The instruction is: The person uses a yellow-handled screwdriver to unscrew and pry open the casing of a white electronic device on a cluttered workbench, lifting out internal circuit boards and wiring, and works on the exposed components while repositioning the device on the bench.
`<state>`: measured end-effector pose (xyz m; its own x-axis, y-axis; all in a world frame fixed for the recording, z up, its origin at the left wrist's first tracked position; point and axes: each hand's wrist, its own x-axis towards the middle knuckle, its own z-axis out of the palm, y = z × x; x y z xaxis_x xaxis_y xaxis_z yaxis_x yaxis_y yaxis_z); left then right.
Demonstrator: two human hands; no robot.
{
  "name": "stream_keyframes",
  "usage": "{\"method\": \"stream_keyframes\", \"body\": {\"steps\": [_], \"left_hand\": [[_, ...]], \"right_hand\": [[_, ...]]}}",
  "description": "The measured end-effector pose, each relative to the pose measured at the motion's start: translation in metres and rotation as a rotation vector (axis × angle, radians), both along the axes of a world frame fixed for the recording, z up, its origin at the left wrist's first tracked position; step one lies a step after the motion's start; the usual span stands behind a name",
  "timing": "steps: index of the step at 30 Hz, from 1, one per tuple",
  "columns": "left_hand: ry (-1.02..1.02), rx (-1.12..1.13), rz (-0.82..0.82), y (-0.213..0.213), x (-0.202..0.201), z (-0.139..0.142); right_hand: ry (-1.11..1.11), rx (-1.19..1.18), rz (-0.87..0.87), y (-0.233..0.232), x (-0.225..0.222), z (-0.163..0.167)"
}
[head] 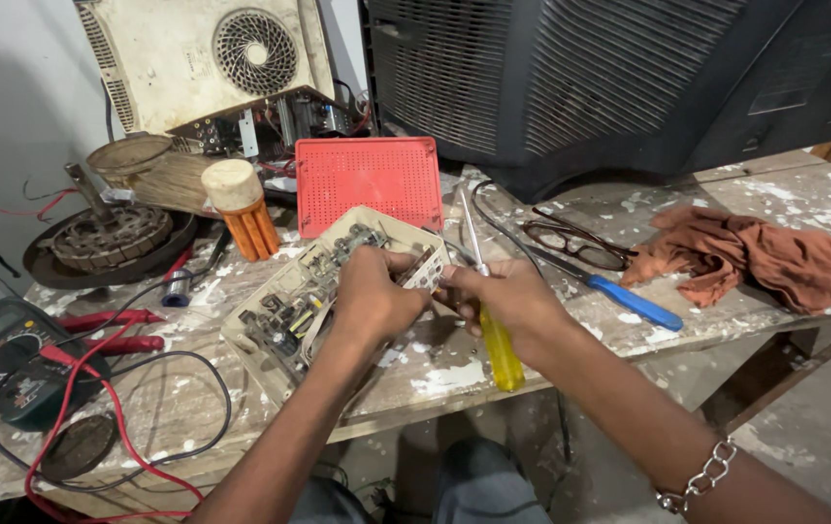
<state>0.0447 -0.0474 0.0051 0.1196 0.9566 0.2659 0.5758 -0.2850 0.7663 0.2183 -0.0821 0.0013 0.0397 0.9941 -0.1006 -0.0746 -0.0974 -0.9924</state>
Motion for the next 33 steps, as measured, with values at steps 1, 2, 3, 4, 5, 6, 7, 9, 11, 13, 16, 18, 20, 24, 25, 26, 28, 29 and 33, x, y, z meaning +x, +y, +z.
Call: {"method": "stream_keyframes", "body": {"steps": [1,2,3,4,5,6,7,9,11,13,16,18,20,24,25,26,28,29,33], "left_hand": [[0.009,0.0,0.003,0.0,0.0,0.002],[0.017,0.001,0.007,0.0,0.001,0.004],[0.026,0.001,0.013,0.0,0.0,0.005],[0.017,-0.003,0.01,-0.001,-0.001,0.006],[0.007,-0.007,0.005,-0.002,0.0,0.007],[-0.003,-0.01,0.0,-0.003,0.0,0.008],[-0.011,0.001,-0.004,-0.003,-0.001,0.008],[-0.026,0.025,-0.017,-0.004,-0.002,0.008],[-0.028,0.03,-0.023,-0.003,-0.002,0.007],[-0.035,0.038,-0.027,-0.002,-0.001,0.007],[-0.038,0.032,-0.029,0.0,-0.001,0.004],[-0.023,0.001,-0.034,0.002,0.0,0.002],[-0.015,-0.001,-0.009,0.004,0.0,0.0],[-0.018,0.134,0.01,0.008,0.0,-0.001],[-0.014,0.092,0.003,0.008,0.0,-0.001],[-0.007,0.05,-0.004,0.008,0.0,-0.001],[-0.002,0.021,-0.009,0.007,-0.001,0.0],[-0.003,0.032,-0.007,0.006,-0.001,0.0],[0.009,0.013,0.006,0.004,0.0,0.003]], "right_hand": [[-0.033,0.068,-0.014,-0.002,-0.001,-0.003],[-0.067,0.136,-0.027,-0.003,-0.003,-0.004],[-0.11,0.137,-0.057,-0.004,-0.005,-0.005],[-0.153,0.138,-0.087,-0.005,-0.006,-0.006],[-0.197,0.138,-0.118,-0.006,-0.007,-0.005],[-0.164,0.142,-0.097,-0.007,-0.007,-0.004],[-0.131,0.146,-0.076,-0.008,-0.006,-0.003],[-0.044,0.074,-0.05,-0.008,-0.005,0.001],[0.065,-0.08,-0.035,-0.006,-0.003,0.004],[0.12,-0.141,-0.027,-0.003,-0.003,0.005],[0.106,-0.134,-0.026,0.0,-0.003,0.001],[0.045,-0.056,-0.037,0.001,-0.002,-0.002],[-0.034,0.061,-0.059,0.0,-0.002,-0.004],[0.038,0.023,-0.033,-0.004,-0.004,-0.003],[0.062,-0.037,-0.055,-0.003,-0.004,-0.002],[0.087,-0.097,-0.076,-0.003,-0.004,0.0],[0.129,-0.127,-0.039,-0.001,-0.005,0.003],[0.149,-0.143,-0.022,0.0,-0.005,0.004],[0.043,-0.07,-0.059,0.0,-0.005,0.001]]}}
